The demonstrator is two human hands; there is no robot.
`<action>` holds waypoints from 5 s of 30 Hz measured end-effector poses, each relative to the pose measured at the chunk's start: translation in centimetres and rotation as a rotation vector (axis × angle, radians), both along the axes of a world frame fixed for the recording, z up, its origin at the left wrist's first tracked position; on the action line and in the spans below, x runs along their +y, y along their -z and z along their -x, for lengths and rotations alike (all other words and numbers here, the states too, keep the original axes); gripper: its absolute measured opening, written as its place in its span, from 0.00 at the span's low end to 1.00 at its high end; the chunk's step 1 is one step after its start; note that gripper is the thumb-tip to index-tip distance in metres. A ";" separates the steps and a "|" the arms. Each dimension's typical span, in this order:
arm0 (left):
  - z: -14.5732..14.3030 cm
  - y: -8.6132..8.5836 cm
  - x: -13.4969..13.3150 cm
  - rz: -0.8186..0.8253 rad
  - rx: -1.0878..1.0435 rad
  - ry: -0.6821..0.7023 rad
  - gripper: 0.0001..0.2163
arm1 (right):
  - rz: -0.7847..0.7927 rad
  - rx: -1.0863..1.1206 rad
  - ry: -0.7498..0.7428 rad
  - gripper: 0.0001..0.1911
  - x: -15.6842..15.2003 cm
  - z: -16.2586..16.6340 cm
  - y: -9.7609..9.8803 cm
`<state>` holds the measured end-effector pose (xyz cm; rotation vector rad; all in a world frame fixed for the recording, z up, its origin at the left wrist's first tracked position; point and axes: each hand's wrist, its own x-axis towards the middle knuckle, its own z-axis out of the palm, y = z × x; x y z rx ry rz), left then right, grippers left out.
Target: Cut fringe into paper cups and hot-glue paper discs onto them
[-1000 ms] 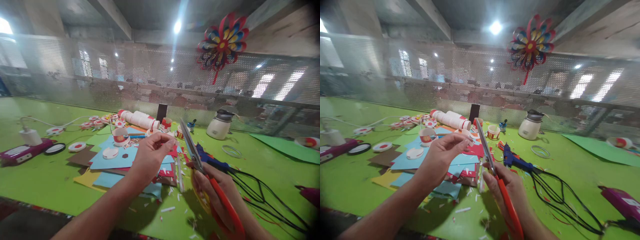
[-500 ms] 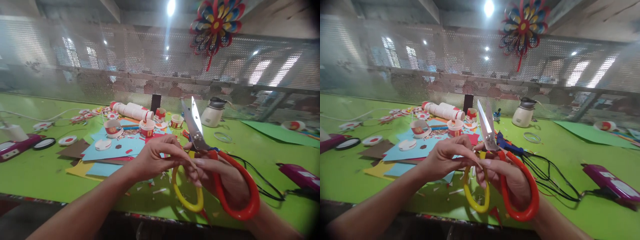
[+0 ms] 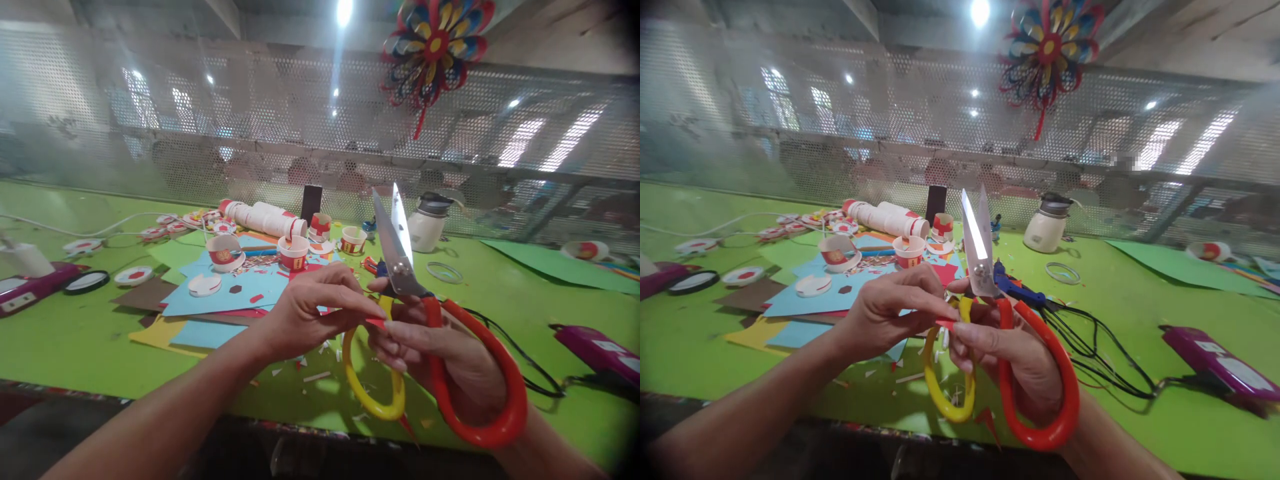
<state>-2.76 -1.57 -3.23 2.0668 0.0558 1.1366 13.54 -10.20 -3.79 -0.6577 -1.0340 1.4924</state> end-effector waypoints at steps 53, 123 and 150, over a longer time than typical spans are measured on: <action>2.4 -1.9 3.9 1.081 -0.463 -0.092 0.02 | -0.430 -1.446 0.337 0.19 1.8 -1.5 0.6; 2.0 -1.8 3.6 1.013 -0.379 -0.179 0.04 | -0.550 -1.416 0.344 0.17 2.0 -1.7 1.4; 2.5 -1.7 4.1 0.910 -0.270 -0.389 0.10 | -0.872 -1.874 0.634 0.25 2.0 -1.1 1.3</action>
